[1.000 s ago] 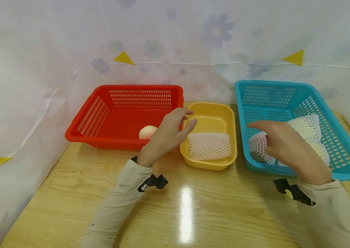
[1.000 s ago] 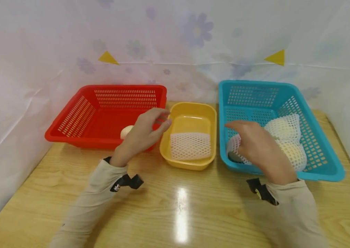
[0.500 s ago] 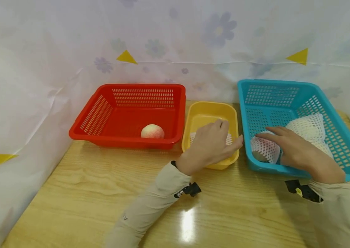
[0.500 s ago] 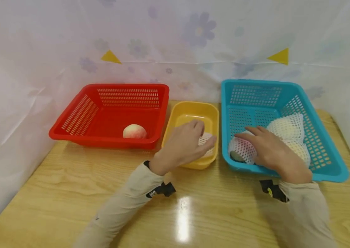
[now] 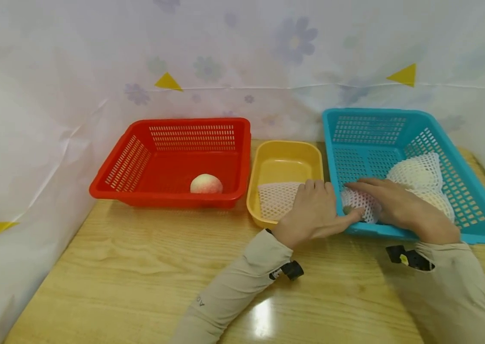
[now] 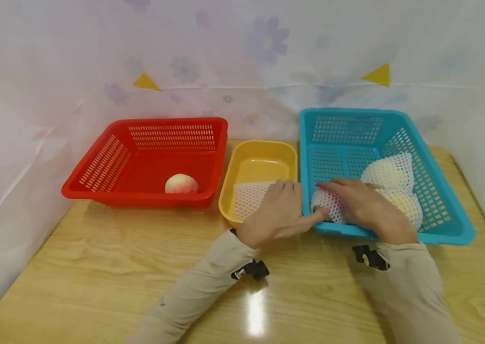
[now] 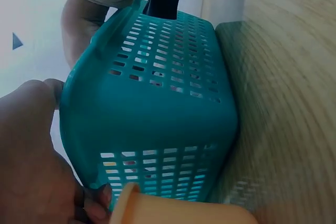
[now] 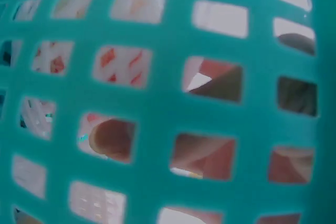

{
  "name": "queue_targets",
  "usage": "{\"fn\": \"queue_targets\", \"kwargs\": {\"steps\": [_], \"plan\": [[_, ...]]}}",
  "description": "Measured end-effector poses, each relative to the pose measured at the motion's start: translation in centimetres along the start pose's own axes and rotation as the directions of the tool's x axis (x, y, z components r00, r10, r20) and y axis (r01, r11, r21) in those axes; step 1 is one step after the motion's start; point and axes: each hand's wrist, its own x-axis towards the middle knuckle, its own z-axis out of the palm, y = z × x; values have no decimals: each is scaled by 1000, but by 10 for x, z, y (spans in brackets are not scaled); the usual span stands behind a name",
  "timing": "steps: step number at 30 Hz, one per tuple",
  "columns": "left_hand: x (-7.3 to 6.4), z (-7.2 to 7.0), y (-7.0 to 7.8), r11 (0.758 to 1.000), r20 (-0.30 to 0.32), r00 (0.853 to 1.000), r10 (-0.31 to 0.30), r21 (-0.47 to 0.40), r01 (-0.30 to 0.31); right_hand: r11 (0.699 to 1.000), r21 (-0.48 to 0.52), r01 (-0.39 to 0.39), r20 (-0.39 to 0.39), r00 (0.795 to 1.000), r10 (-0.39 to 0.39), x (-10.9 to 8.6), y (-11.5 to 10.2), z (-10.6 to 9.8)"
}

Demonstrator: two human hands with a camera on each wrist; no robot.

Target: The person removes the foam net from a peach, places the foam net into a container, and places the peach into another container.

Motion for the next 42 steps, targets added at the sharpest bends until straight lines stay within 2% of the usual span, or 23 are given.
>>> {"fn": "queue_targets", "kwargs": {"steps": [5,9,14,18,23,27,33,37,42], "plan": [[-1,5,-1,1000,-56,998,8,19,-7,994,-30,-101,45,994,102,0,1,0],[-1,7,-2,1000,-52,999,8,20,-7,984,-51,-170,42,984,172,-1,4,2],[0,7,-2,1000,-40,999,8,12,-7,991,-23,-129,-3,992,129,1,8,6],[0,7,-2,1000,-51,999,4,4,-4,988,32,-149,37,988,148,5,10,8],[0,8,-2,1000,-43,999,-7,-3,7,982,36,-188,77,980,185,7,9,9],[0,9,-2,1000,-45,999,-8,-11,8,982,29,-184,82,980,181,6,9,7],[1,7,-1,1000,-45,999,-3,-18,2,989,-4,-145,39,989,145,5,10,5],[0,5,-2,998,5,1000,3,-61,-3,992,16,-128,-2,992,128,5,10,5],[-1,5,-5,994,31,999,7,-111,-4,990,55,-130,-41,990,133,6,6,5]]}}
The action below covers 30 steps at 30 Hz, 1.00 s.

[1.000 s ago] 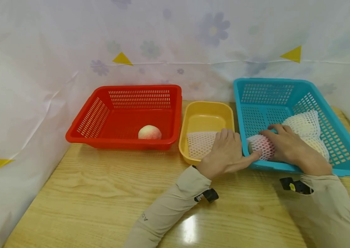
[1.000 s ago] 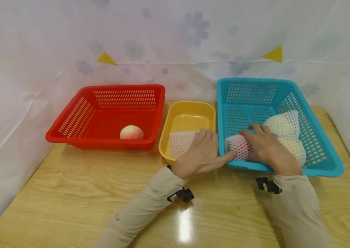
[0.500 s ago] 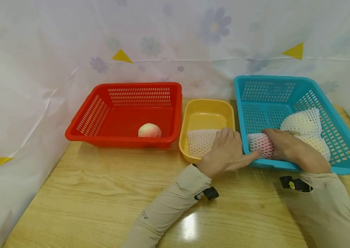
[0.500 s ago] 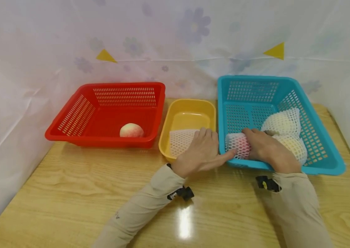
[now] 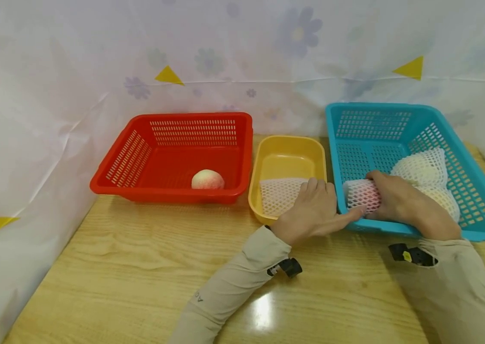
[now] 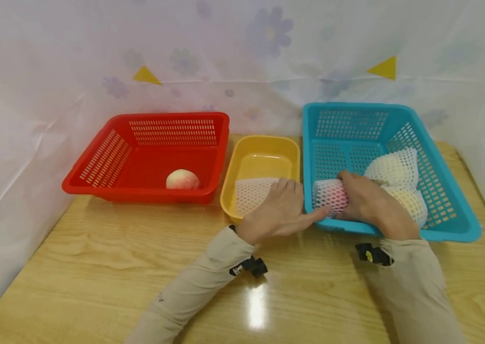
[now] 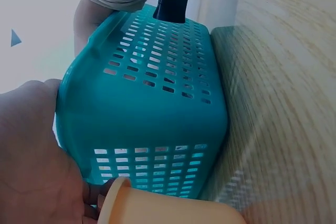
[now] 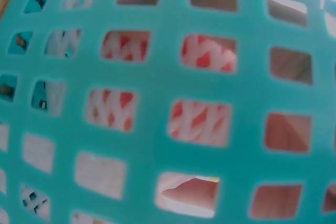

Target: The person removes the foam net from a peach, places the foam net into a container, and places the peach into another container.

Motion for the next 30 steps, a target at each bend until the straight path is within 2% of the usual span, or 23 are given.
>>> {"fn": "queue_targets", "kwargs": {"steps": [6,11,17,22,24,27,30], "plan": [[-3,-2,0,1000,-22,1000,0,16,0,998,30,-64,-3,998,64,1,-6,-6],[-8,-11,-6,999,-40,999,11,34,-10,993,81,-87,-88,992,94,-5,-10,-17],[-12,-30,-14,999,-50,998,-31,-15,30,993,68,-92,-203,974,104,-12,-19,-28],[-17,-43,-20,999,-104,995,4,-49,-9,993,58,-108,-223,968,118,-17,-27,-34],[-20,-47,-22,995,-128,992,22,-98,-35,994,55,-98,-241,964,108,-19,-31,-36],[-24,-53,-26,967,-199,978,62,-231,-108,995,49,-82,-272,958,92,-21,-40,-39],[-28,-58,-28,903,-275,957,94,-382,-198,996,39,-75,-290,953,83,-21,-50,-43]]}}
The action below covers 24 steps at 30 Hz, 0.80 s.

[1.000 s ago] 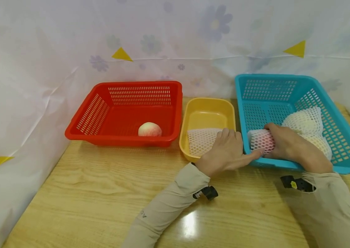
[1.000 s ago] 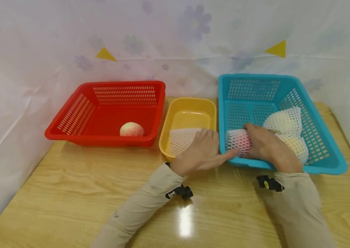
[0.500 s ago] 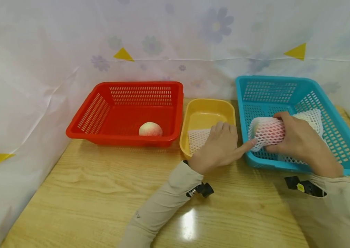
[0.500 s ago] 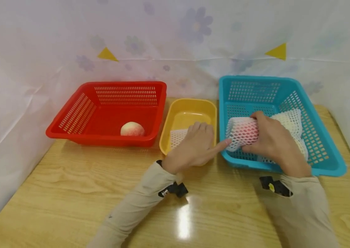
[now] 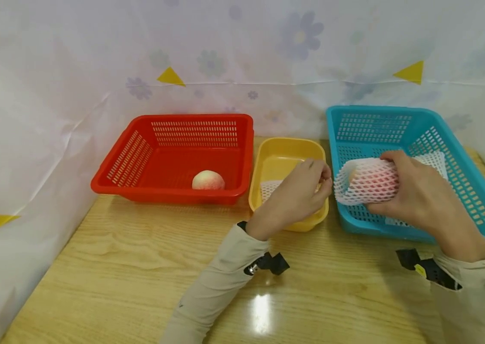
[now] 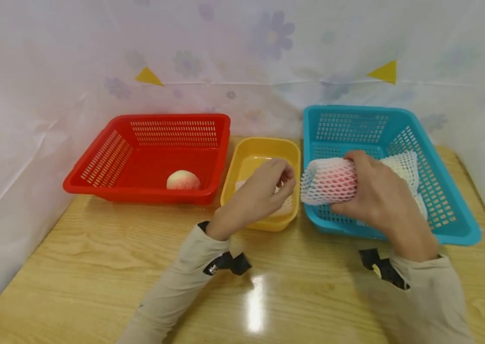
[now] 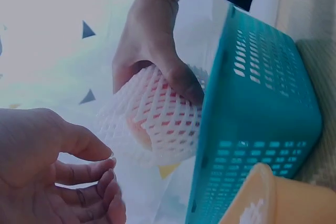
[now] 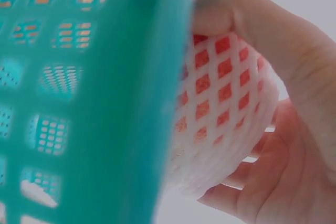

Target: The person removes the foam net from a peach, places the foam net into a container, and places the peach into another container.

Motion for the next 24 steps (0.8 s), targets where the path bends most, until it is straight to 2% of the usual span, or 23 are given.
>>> {"fn": "queue_targets", "kwargs": {"steps": [4,8,11,14,17,21,24], "plan": [[-3,-7,2,982,-55,997,51,-178,-60,1000,-12,22,-19,1000,-22,0,-14,-3],[-6,-11,4,944,-68,995,73,-317,-91,998,-31,49,-45,998,-50,-1,-26,-5],[-8,-14,2,924,-55,997,51,-376,-68,997,-33,67,-83,994,-70,-3,-33,-3],[-11,-15,-4,914,-32,999,0,-405,-13,997,-26,78,-121,989,-81,-5,-39,2],[-15,-16,-10,899,10,999,-36,-437,37,997,-19,74,-127,989,-76,-6,-43,7],[-20,-16,-15,874,85,996,-33,-481,70,997,-30,75,-125,989,-78,-8,-48,11],[-22,-17,-17,853,111,994,-18,-516,73,993,-53,101,-139,984,-108,-8,-53,12]]}}
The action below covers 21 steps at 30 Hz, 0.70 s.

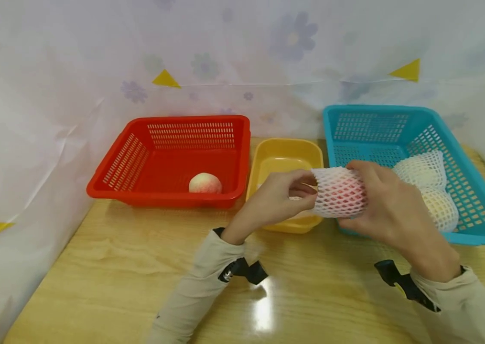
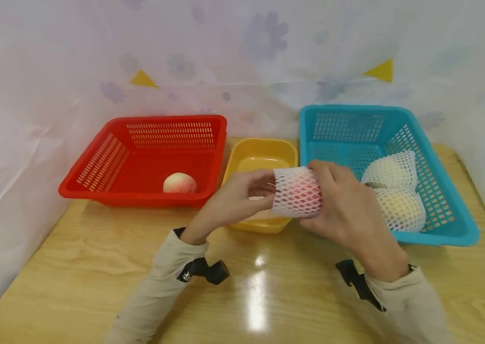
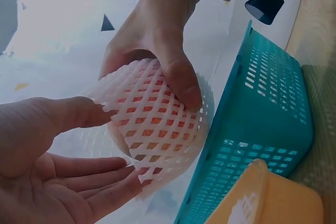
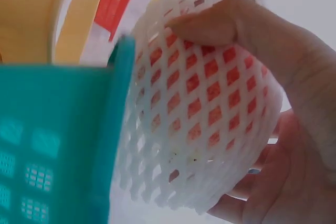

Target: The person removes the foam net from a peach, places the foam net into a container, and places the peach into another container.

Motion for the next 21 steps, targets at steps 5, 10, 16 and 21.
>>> {"fn": "queue_targets", "kwargs": {"steps": [5,10,16,21], "plan": [[-12,-5,-3,999,24,1000,-19,-36,20,998,-17,59,-9,998,-59,-1,-16,6],[-34,-7,-6,998,57,998,-32,50,29,997,-27,77,-17,997,-78,-8,-35,15],[-60,-2,-17,988,36,999,-19,155,13,998,-22,64,34,997,-63,-20,-57,27],[-85,7,-30,982,46,999,-29,188,20,998,-19,64,73,995,-62,-41,-73,45]]}}
